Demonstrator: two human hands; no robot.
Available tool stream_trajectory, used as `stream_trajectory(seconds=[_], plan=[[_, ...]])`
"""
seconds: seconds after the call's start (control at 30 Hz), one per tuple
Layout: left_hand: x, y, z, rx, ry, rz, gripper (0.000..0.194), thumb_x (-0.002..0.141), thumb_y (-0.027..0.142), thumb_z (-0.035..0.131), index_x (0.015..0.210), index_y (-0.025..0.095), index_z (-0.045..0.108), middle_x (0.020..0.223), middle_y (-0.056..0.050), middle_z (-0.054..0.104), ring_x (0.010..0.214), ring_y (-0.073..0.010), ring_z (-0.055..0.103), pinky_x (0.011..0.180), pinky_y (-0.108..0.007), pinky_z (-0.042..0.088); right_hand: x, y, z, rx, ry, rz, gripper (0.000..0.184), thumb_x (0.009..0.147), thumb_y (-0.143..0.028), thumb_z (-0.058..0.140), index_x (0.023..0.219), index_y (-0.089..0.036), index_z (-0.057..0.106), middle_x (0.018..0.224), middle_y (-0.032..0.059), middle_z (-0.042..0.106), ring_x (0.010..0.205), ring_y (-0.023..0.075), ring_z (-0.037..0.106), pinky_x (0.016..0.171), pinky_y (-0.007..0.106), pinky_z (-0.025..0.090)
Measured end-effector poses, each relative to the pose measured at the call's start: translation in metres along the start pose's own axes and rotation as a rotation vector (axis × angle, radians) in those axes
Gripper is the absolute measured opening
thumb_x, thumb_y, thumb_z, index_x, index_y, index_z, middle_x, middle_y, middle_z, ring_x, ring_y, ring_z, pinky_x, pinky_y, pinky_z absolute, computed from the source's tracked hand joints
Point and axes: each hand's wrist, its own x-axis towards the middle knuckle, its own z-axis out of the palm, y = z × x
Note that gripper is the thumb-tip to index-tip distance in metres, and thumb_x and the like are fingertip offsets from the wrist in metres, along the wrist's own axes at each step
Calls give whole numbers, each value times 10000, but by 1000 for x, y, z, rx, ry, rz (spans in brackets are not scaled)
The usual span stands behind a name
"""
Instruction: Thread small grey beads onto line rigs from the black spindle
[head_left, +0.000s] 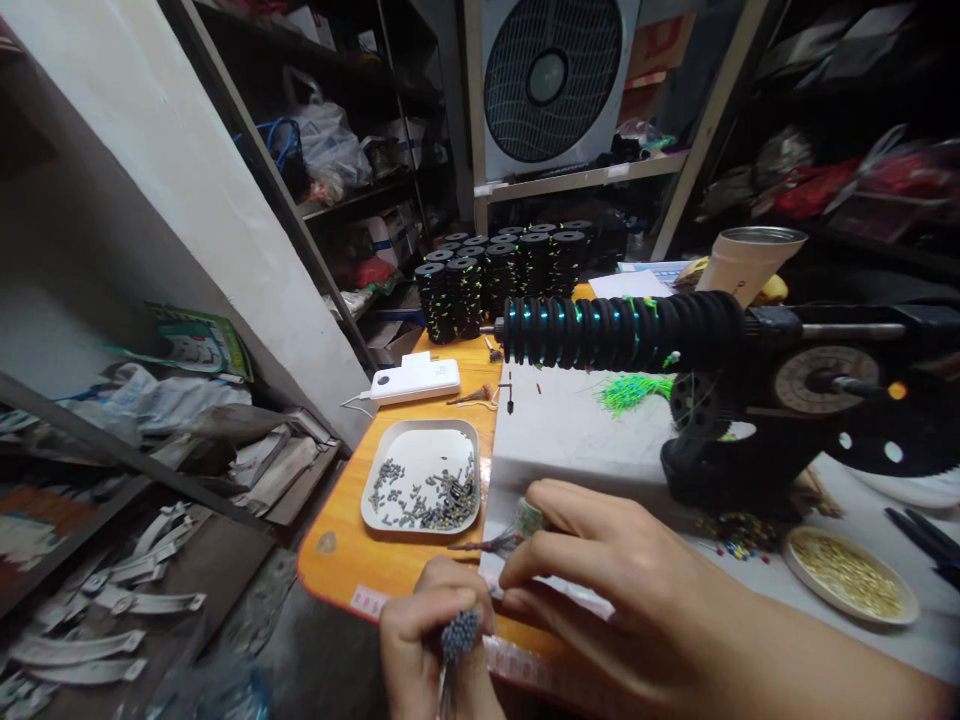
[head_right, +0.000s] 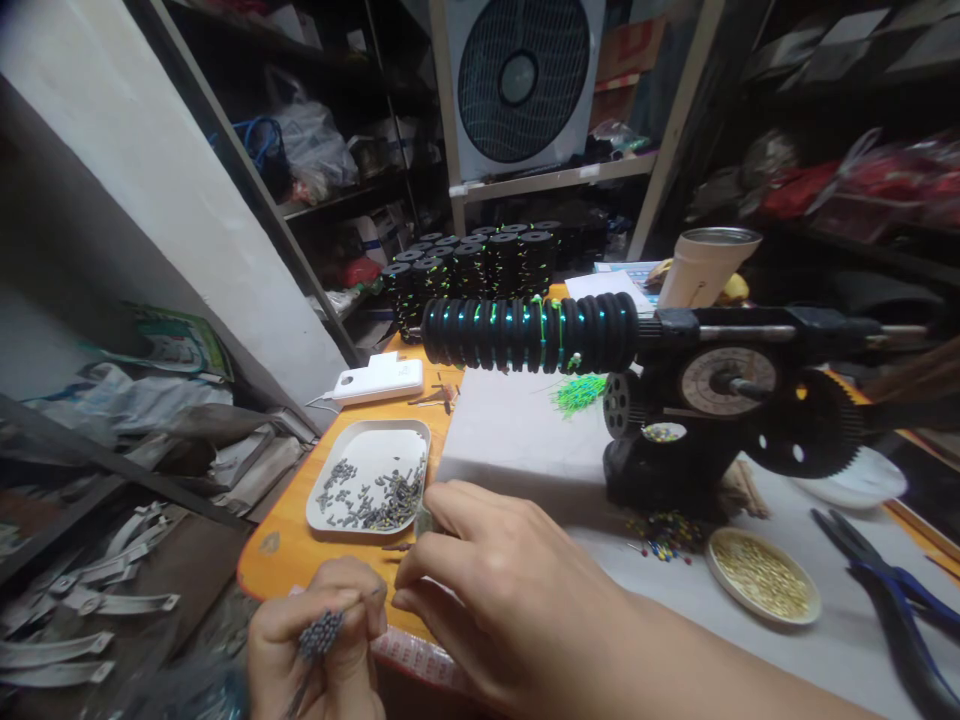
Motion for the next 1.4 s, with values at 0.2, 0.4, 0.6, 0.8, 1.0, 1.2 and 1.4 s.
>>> stream_trajectory(seconds=[0.2,0.4,0.6,0.8,1.0,1.2,1.4], plan=[[-2,0,4,-4,-5,6,48,908,154,559,893,196,575,602,55,504,521,-101,484,504,-229,359,-1,-3,-2,-26,0,-3,89,854,-123,618,803,-130,691,741,36,538,639,134,468,512,231,369],[-7,6,12,-26,74,-107,46,908,169,567,884,208,568,612,54,507,546,-112,463,536,-253,323,-2,-3,-4,14,-19,24,82,861,-193,649,808,-147,692,766,38,546,656,139,494,520,229,391],[-7,8,12,-64,58,-147,63,919,197,567,860,216,578,596,55,486,550,-113,452,548,-250,329,0,3,-3,213,74,23,54,853,-148,668,866,-142,719,779,27,548,655,101,505,544,189,397],[-13,10,12,-47,58,-242,82,932,236,552,851,222,550,627,48,494,553,-111,423,521,-233,329,0,1,-5,308,78,55,95,843,-106,658,834,-162,734,751,5,545,635,81,504,581,167,421],[-11,2,10,-121,38,-112,36,928,206,529,905,225,548,540,74,432,455,-104,418,482,-243,349,-2,-4,-7,226,-1,89,105,774,-66,630,813,-152,676,823,26,564,714,113,550,641,193,459],[0,3,5,-119,30,27,23,918,197,542,903,213,550,530,77,456,418,-99,370,420,-242,335,-1,-2,-6,208,14,42,101,794,-50,620,817,-149,621,828,10,523,697,89,506,602,160,428],[3,4,-19,-111,22,13,39,916,203,549,930,237,564,534,75,474,421,-106,369,436,-260,379,2,2,-11,-21,-79,-50,83,910,-216,603,889,-156,655,810,31,520,672,125,492,578,207,426]])
